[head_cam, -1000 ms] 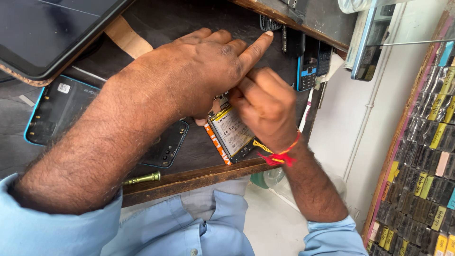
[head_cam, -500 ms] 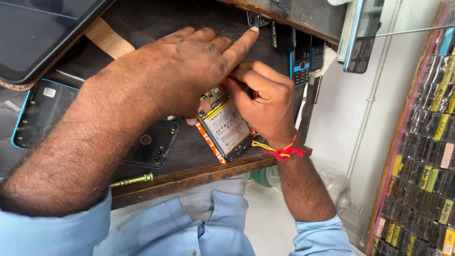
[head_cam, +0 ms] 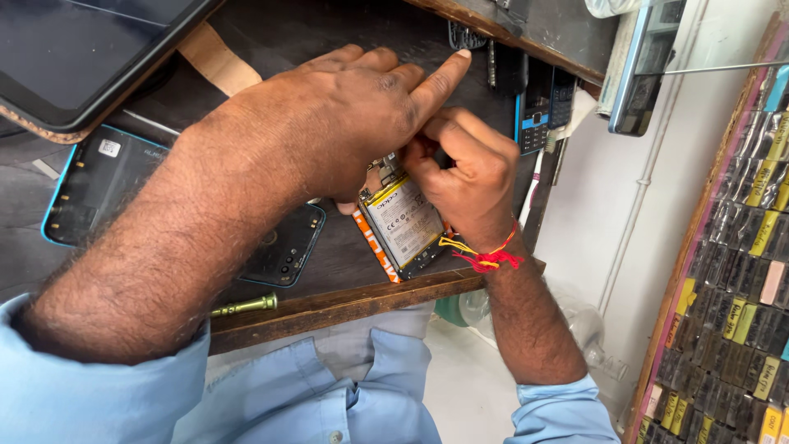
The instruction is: The person uses a screwdriver to remove multiple small screws from the internal frame of a mobile phone and then uses a thin metal tool to pry up internal connectors.
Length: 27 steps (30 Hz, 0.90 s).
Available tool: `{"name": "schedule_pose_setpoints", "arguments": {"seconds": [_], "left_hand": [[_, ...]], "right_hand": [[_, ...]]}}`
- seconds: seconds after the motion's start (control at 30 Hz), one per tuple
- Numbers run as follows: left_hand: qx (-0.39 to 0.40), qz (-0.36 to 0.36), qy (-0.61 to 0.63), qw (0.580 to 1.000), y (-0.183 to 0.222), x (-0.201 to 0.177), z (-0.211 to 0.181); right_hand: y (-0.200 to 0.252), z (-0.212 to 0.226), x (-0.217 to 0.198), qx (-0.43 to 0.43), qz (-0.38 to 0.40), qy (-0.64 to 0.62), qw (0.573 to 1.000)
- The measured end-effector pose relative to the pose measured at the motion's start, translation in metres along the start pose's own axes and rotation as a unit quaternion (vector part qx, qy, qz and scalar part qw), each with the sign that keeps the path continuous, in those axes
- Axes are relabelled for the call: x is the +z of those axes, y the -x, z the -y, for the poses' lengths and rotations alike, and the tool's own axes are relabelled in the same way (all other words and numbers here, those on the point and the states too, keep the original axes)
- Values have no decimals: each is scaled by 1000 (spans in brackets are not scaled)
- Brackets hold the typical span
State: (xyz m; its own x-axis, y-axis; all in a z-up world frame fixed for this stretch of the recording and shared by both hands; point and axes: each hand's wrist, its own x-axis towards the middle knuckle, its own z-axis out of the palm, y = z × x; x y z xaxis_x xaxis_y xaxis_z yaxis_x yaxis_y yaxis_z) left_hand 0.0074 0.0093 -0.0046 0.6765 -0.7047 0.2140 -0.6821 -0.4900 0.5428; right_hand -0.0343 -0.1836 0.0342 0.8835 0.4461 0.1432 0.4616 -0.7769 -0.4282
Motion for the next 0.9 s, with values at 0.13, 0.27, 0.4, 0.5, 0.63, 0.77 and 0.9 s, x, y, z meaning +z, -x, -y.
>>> {"name": "schedule_pose_setpoints", "arguments": {"seconds": [0.13, 0.27, 0.4, 0.5, 0.63, 0.77, 0.9], "left_hand": [[12, -11, -16, 1000, 0, 3, 2], [-1, 16, -4, 1000, 0, 5, 3], [10, -21, -11, 1000, -1, 9, 4], [11, -27, -15, 999, -1, 6, 3], [5, -8, -1, 1000, 2, 0, 1], [9, -17, -21, 1000, 1, 3, 1], [12, -6, -24, 1000, 1, 3, 3]], "right_hand": [[0, -1, -3, 44, 1, -48, 998], [-4, 0, -10, 38, 28, -57, 997], [-8, -2, -12, 28, 46, -53, 997], [-8, -1, -12, 13, 44, -31, 998], [-7, 2, -7, 6, 29, -18, 999], [-4, -1, -7, 32, 22, -55, 998], [6, -6, -16, 67, 23, -69, 995]]}}
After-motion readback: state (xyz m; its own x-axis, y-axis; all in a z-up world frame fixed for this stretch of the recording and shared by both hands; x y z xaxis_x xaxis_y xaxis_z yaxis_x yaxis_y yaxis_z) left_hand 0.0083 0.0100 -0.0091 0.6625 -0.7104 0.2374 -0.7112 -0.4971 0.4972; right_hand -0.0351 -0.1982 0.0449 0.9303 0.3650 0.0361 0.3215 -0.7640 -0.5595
